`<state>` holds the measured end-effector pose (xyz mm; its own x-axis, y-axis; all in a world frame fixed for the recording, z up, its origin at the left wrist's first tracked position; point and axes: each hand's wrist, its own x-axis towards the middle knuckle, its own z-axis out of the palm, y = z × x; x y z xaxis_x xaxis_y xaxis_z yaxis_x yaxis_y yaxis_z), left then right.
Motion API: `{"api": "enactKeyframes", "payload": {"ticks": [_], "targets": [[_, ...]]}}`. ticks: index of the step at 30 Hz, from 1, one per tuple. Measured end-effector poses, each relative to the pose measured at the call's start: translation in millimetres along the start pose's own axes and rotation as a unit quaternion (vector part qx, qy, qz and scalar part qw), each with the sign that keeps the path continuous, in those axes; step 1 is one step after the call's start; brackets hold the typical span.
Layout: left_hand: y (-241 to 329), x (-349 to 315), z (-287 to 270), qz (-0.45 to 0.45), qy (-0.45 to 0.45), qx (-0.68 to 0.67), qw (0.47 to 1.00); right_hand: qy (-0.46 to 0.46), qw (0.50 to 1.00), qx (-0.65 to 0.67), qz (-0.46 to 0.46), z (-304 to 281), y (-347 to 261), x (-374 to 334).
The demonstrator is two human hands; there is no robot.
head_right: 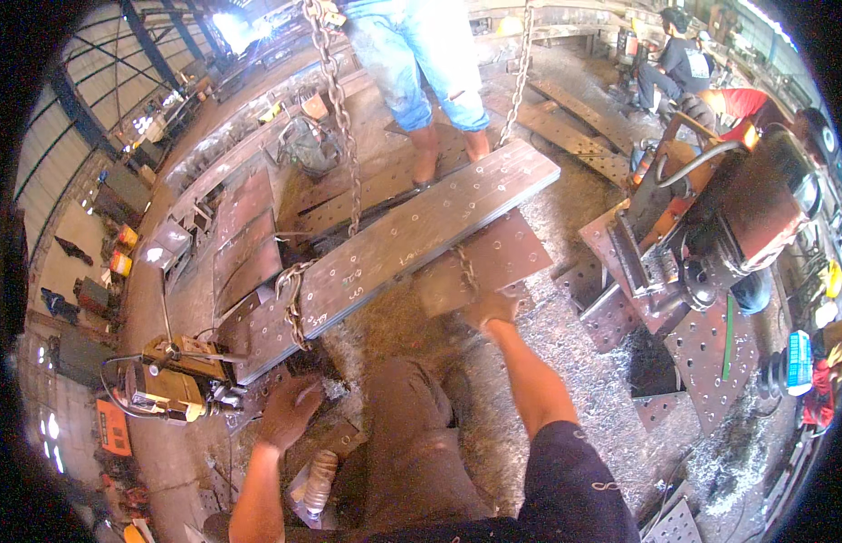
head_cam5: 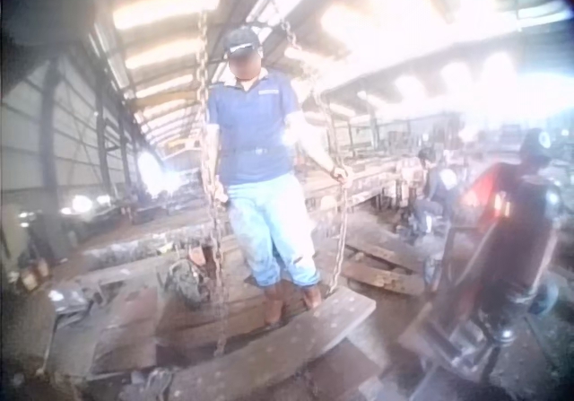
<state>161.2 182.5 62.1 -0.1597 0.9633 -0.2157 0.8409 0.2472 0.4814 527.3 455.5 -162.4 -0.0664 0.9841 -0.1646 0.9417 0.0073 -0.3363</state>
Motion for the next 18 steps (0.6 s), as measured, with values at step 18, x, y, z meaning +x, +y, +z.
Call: {"api": "enactKeyframes", "payload": {"ticks": [18], "targets": [[75, 116, 53, -0.124, -0.187, -0.936, -0.270, -0.083, 0.981, 0.160, 0.066, 61, 19, 37]]}}
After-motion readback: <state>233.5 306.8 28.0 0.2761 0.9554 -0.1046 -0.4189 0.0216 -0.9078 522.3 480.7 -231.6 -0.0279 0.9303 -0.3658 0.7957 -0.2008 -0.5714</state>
